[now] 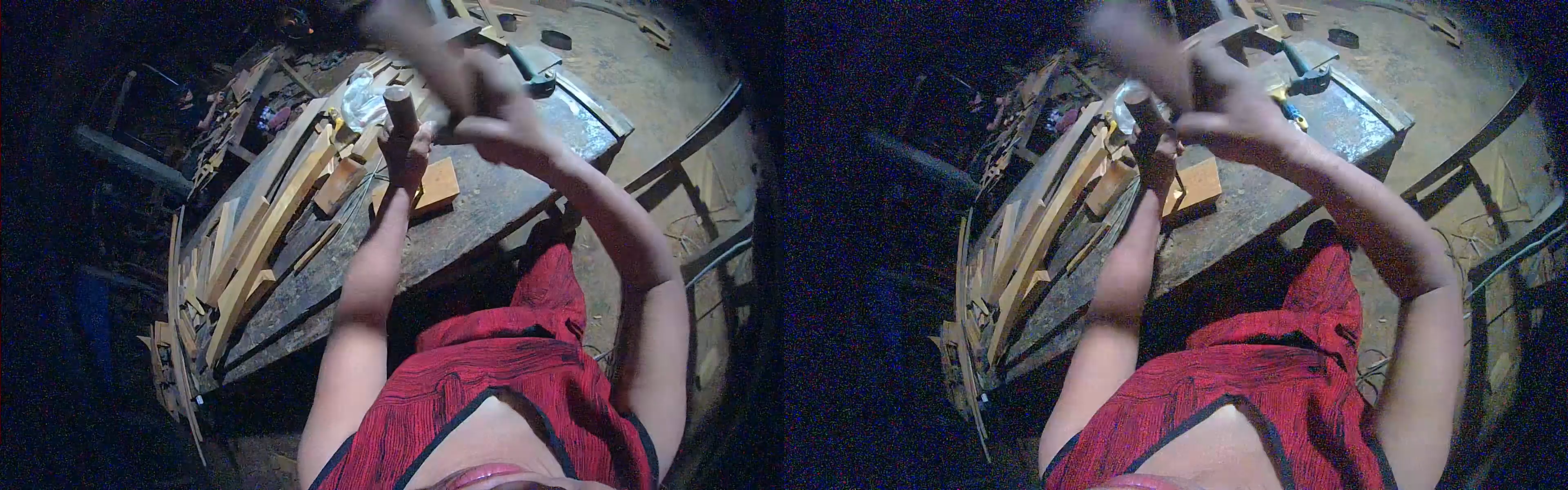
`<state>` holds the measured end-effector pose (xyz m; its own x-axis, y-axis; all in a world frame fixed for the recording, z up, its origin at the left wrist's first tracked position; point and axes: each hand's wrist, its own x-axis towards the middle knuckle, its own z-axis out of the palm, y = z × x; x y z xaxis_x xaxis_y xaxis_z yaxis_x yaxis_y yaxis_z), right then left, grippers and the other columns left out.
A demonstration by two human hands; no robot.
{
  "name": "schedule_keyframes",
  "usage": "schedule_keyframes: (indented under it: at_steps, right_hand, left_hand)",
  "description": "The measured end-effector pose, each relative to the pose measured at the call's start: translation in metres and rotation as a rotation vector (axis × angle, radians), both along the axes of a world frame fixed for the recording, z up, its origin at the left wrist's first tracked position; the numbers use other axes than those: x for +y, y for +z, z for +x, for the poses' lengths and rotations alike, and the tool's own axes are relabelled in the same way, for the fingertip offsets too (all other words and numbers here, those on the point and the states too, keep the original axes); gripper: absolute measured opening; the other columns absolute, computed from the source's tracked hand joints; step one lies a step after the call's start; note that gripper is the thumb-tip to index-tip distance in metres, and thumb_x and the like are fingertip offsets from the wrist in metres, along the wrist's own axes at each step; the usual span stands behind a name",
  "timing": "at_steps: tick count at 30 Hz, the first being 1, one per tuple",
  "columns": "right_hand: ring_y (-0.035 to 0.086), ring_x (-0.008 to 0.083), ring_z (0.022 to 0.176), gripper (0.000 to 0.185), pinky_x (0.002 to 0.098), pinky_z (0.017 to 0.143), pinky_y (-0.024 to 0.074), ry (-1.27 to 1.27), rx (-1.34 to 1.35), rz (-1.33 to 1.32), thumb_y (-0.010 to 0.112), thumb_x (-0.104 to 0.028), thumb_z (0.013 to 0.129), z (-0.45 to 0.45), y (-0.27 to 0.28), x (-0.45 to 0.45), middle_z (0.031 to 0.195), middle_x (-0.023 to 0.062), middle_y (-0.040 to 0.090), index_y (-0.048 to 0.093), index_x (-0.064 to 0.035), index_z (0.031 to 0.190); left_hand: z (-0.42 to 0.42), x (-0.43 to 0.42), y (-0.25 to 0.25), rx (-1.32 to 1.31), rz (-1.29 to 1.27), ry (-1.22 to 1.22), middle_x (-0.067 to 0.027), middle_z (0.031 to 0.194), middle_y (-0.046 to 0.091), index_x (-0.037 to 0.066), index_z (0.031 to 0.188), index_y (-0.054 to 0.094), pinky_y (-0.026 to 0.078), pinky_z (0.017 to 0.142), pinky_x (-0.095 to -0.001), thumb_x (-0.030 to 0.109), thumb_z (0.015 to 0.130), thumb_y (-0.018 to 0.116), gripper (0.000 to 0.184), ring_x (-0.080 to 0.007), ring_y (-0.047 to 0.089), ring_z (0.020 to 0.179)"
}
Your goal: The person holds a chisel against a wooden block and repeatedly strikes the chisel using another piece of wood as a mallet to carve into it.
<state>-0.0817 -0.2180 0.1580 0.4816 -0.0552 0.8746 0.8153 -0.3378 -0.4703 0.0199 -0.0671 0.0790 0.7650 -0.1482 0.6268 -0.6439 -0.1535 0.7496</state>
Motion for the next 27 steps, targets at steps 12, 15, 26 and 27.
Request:
schedule_keyframes:
  at_steps: [12, 15, 26, 27]
  right_hand:
    - [0.058, 0.0180, 0.077, 0.057, 0.0301, 0.068, 0.0480, -0.446, 0.022, -0.616, 0.068, -0.009, 0.066, 0.008, 0.006, -0.016, 0.090, 0.0077, 0.059, 0.046, -0.0002, 0.118]
    - [0.056, 0.0233, 0.095, 0.064, 0.0335, 0.085, 0.0448, -0.312, 0.738, -0.575, 0.069, -0.010, 0.066, -0.008, 0.033, -0.030, 0.101, 0.0107, 0.058, 0.042, 0.0008, 0.123]
    - [0.058, 0.0253, 0.083, 0.054, 0.0355, 0.069, 0.0453, -0.089, 0.725, -0.270, 0.074, -0.024, 0.058, -0.009, -0.031, -0.010, 0.087, 0.0167, 0.057, 0.048, -0.0024, 0.099]
    - [0.059, 0.0228, 0.082, 0.055, 0.0338, 0.068, 0.0458, -0.027, 0.622, -0.098, 0.075, -0.024, 0.058, 0.007, -0.056, -0.013, 0.087, 0.0153, 0.059, 0.048, -0.0015, 0.100]
  left_hand:
    - [0.024, -0.007, -0.032, -0.468, 0.289, -0.008, -0.0092, 0.068, 0.052, 0.006, 0.097, 0.052, 0.041, 0.053, -0.0375, 0.022, 0.069, 0.069, 0.036, -0.0252, 0.051, 0.059]
    - [0.021, -0.007, -0.025, -0.700, 0.331, 0.044, -0.0089, 0.065, 0.050, 0.007, 0.094, 0.053, 0.041, 0.052, -0.0379, 0.018, 0.069, 0.070, 0.033, -0.0249, 0.052, 0.059]
    - [0.010, 0.018, -0.007, 0.136, -0.232, -0.250, -0.0019, 0.057, 0.050, 0.006, 0.076, 0.049, 0.044, 0.043, -0.0253, 0.011, 0.075, 0.061, 0.013, -0.0122, 0.049, 0.043]
    - [0.007, 0.027, -0.007, 0.159, -0.332, -0.261, -0.0018, 0.055, 0.049, 0.006, 0.075, 0.049, 0.043, 0.042, -0.0250, 0.009, 0.073, 0.061, 0.013, -0.0124, 0.049, 0.043]
